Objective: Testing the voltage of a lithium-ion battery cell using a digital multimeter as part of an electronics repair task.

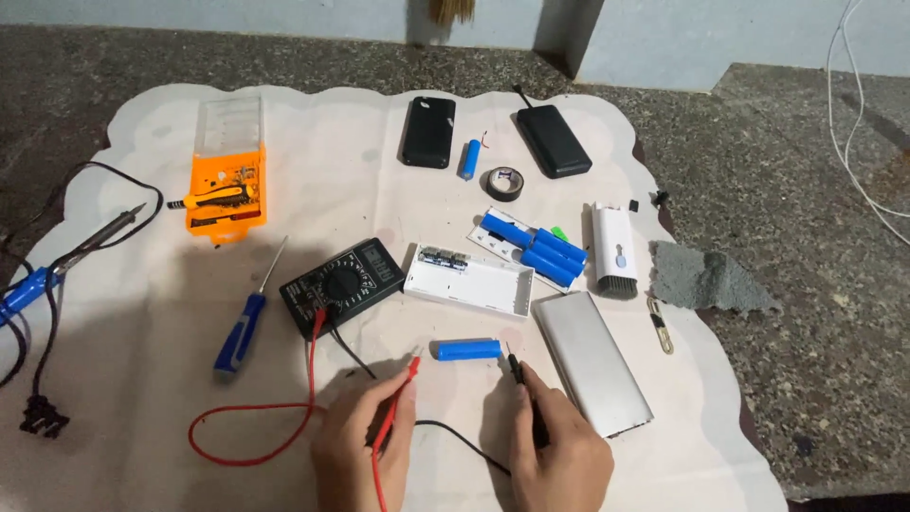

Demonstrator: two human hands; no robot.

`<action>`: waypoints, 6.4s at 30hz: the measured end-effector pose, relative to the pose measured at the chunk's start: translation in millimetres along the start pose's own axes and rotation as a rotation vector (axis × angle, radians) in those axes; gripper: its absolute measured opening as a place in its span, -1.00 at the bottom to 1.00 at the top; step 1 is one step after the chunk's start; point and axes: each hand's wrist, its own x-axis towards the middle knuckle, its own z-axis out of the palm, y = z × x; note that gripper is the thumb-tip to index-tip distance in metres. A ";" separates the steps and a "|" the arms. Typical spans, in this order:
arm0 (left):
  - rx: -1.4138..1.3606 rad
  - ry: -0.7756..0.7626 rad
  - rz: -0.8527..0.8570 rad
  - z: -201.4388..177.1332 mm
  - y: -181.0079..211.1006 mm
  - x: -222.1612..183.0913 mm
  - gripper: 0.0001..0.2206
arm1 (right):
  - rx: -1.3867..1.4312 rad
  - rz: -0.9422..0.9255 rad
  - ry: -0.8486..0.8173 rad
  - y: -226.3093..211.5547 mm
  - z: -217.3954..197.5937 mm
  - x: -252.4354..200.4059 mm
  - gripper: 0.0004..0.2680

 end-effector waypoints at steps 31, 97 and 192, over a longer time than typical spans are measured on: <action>0.238 0.294 0.224 -36.0 47.0 60.1 -0.70 | 0.509 0.046 -0.237 -63.5 -80.2 66.3 -0.77; -0.138 0.014 -0.345 36.0 -71.6 11.0 -0.96 | 0.506 0.664 -0.072 -20.8 -20.1 42.8 -0.79; -0.217 -0.108 0.097 -11.5 5.0 21.5 -0.92 | 0.747 0.676 -0.006 -60.2 -30.6 30.2 -0.81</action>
